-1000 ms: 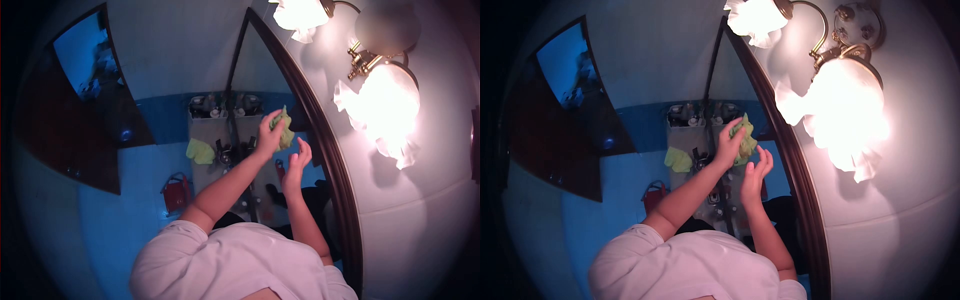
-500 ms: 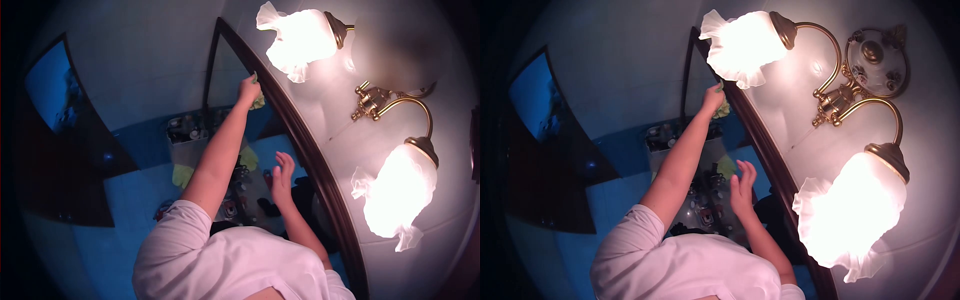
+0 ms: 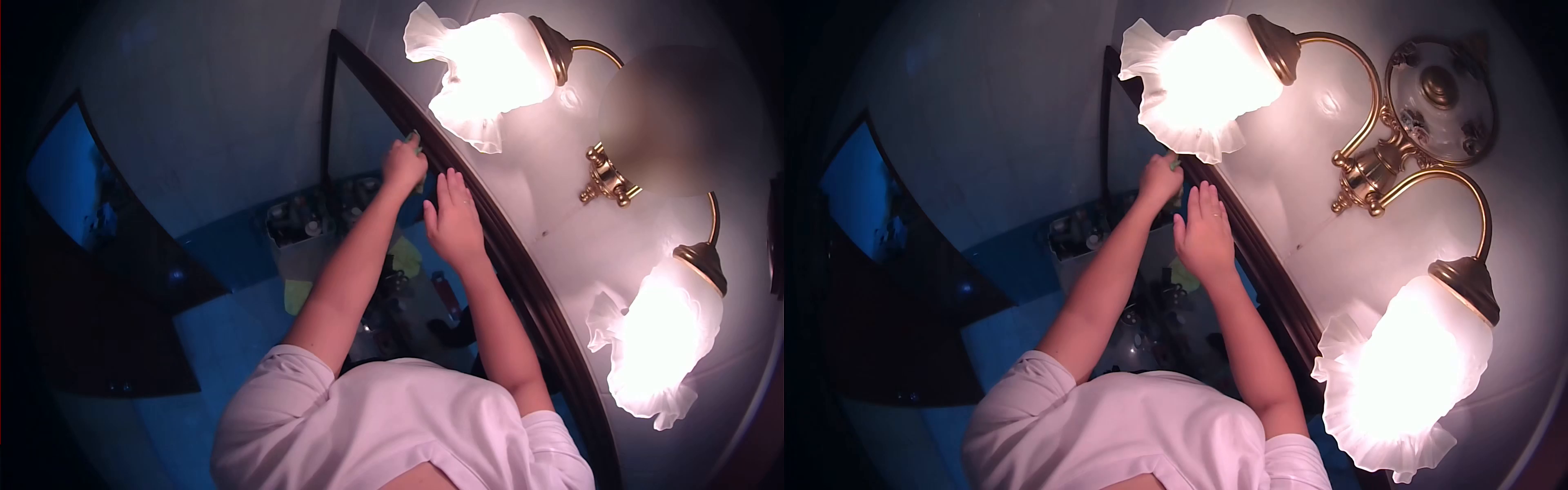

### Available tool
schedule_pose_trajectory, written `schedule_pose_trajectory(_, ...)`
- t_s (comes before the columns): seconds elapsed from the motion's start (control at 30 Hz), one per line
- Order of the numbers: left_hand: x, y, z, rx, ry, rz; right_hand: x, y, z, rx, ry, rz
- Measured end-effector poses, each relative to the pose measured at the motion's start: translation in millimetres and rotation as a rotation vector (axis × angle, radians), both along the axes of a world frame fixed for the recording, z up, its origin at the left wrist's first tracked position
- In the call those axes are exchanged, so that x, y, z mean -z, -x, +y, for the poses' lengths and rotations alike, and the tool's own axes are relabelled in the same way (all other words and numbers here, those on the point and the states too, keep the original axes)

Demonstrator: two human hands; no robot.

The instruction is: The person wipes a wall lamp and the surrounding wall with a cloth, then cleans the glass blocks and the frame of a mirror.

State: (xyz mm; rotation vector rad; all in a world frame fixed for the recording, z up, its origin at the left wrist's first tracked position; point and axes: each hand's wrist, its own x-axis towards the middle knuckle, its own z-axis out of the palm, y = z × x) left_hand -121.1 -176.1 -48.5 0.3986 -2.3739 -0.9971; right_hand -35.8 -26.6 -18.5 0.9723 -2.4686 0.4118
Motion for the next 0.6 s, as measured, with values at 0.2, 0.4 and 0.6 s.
schedule_pose_trajectory(0.2,3,-66,55,0.180,0.102,0.081,-4,-25,26,-0.036,0.126,-0.036)
schedule_pose_trajectory(0.4,9,-73,60,0.157,0.280,0.103,-7,-35,33,-0.003,0.094,-0.034)
schedule_pose_trajectory(0.6,-16,2,0,0.039,0.173,-0.128,-5,-39,35,0.020,0.042,-0.041)
